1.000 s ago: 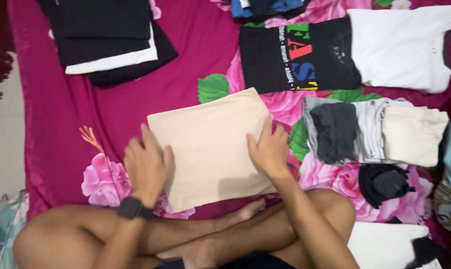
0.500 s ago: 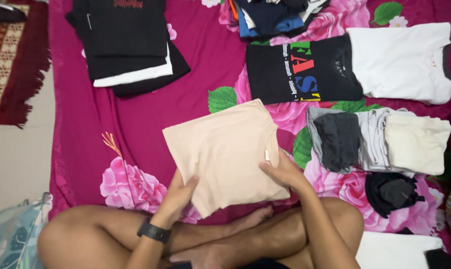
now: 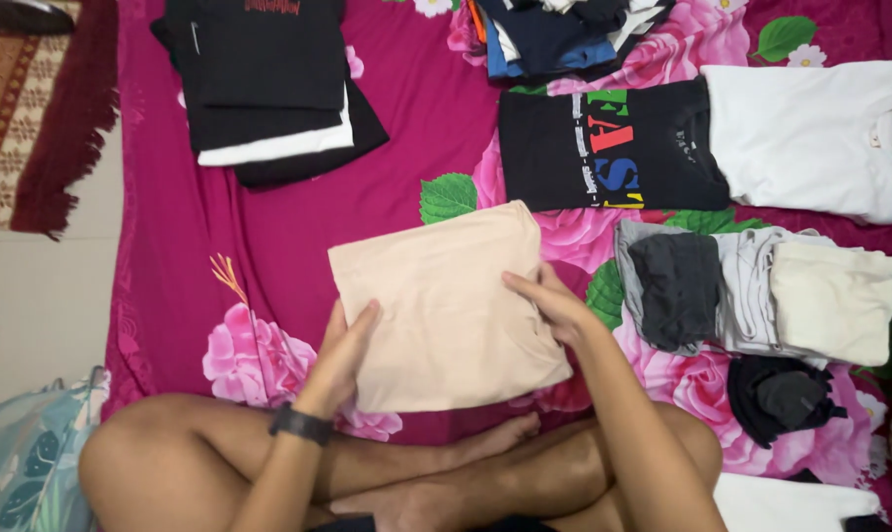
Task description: Folding various t-shirts on a bed.
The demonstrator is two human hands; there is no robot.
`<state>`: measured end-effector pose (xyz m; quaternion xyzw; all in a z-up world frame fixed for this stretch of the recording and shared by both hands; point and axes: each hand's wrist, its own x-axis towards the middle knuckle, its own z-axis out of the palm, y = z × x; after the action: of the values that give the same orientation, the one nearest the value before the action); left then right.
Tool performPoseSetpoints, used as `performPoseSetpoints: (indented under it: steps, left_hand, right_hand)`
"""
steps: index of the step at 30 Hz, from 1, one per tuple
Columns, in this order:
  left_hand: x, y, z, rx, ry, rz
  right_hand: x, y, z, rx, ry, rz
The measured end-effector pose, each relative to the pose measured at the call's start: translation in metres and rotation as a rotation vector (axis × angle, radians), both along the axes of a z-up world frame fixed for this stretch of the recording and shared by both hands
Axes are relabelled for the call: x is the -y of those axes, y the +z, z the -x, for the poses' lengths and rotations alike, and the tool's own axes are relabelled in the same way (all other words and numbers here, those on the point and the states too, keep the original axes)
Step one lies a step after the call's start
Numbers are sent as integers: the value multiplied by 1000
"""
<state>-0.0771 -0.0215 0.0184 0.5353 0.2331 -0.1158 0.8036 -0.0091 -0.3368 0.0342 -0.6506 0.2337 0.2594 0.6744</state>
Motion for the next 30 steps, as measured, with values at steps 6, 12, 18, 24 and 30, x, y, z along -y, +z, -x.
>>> performPoseSetpoints:
  steps: [6, 12, 18, 24, 30]
  left_hand:
    - [0, 3, -19, -109, -128, 11]
    - [13, 17, -29, 76, -197, -37]
    - [67, 67, -70, 109, -251, -36]
    - [182, 100, -156, 388, -381, 120]
    - [357, 120, -276, 680, -526, 430]
  right_hand:
    - [-5, -36, -15, 14, 41, -138]
    - [13, 20, -9, 184, -7, -5]
    - [84, 77, -26, 388, -69, 30]
    - [203, 168, -58, 512, -160, 438]
    - [357, 243, -128, 745, -173, 820]
